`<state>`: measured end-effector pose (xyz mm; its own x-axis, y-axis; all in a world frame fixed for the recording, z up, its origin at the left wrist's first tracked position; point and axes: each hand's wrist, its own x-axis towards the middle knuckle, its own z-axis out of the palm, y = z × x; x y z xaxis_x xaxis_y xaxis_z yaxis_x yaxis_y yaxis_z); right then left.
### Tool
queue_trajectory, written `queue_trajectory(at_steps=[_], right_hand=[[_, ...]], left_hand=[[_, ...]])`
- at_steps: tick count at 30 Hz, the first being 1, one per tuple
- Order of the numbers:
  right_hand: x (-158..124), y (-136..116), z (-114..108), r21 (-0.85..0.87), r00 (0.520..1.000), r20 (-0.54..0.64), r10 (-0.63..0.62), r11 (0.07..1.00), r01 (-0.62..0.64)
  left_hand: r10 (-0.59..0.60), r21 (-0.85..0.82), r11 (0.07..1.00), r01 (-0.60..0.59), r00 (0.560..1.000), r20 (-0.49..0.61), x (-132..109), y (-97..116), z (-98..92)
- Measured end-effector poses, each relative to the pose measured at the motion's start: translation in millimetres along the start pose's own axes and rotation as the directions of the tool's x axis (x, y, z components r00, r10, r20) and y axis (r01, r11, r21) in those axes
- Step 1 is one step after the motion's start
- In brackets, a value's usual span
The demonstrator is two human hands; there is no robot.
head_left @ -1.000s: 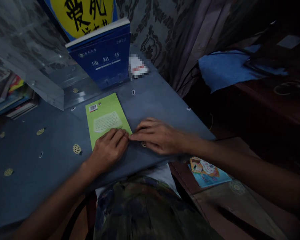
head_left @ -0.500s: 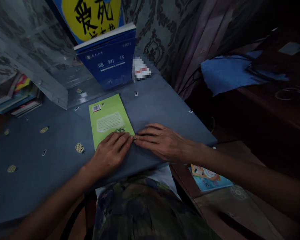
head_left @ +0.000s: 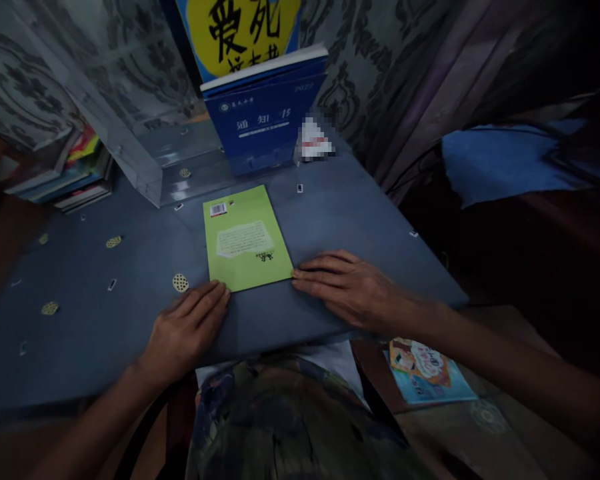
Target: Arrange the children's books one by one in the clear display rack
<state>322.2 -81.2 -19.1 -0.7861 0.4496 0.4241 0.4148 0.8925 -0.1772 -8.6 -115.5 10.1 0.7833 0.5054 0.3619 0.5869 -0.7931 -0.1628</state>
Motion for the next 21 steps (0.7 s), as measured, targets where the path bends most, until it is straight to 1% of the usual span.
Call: queue_trajectory(at_steps=[4,8,10,14,17,21], right_hand=[[1.1,-1.9,0.1,-0.006,0.999,-0.038,-0.01,1.0,0.009],[10.3,-11.3,4.7,-0.041,0.997,-0.074,0.034,0.998,-0.037],[17.8,-16.4,10.6,-0.059,0.994,-0.075,0.085,0.994,-0.09],[30.9,-21.9,25.7,-0.052,0.976,-0.045,0.212,0.976,-0.214],[34.0,-22.5,33.0,-0.014,0.971,-0.024,0.238,0.971,-0.238],[31.8,-23.4,34.7,0.028,0.965,-0.008,0.26,0.965,-0.26]], left_hand=[[-0.064,-0.028,0.998,0.063,0.997,-0.039,-9.3,-0.1,0.2],[-0.128,-0.069,0.99,0.121,0.986,-0.106,-8.3,1.9,5.3],[-0.175,-0.088,0.982,0.166,0.98,-0.098,-7.6,2.7,8.7],[-0.249,-0.141,0.96,0.243,0.968,-0.03,-9.1,3.5,15.0],[-0.261,-0.173,0.951,0.255,0.965,-0.011,-11.5,3.6,17.8],[-0.266,-0.16,0.953,0.259,0.964,-0.025,-14.4,3.1,19.9]])
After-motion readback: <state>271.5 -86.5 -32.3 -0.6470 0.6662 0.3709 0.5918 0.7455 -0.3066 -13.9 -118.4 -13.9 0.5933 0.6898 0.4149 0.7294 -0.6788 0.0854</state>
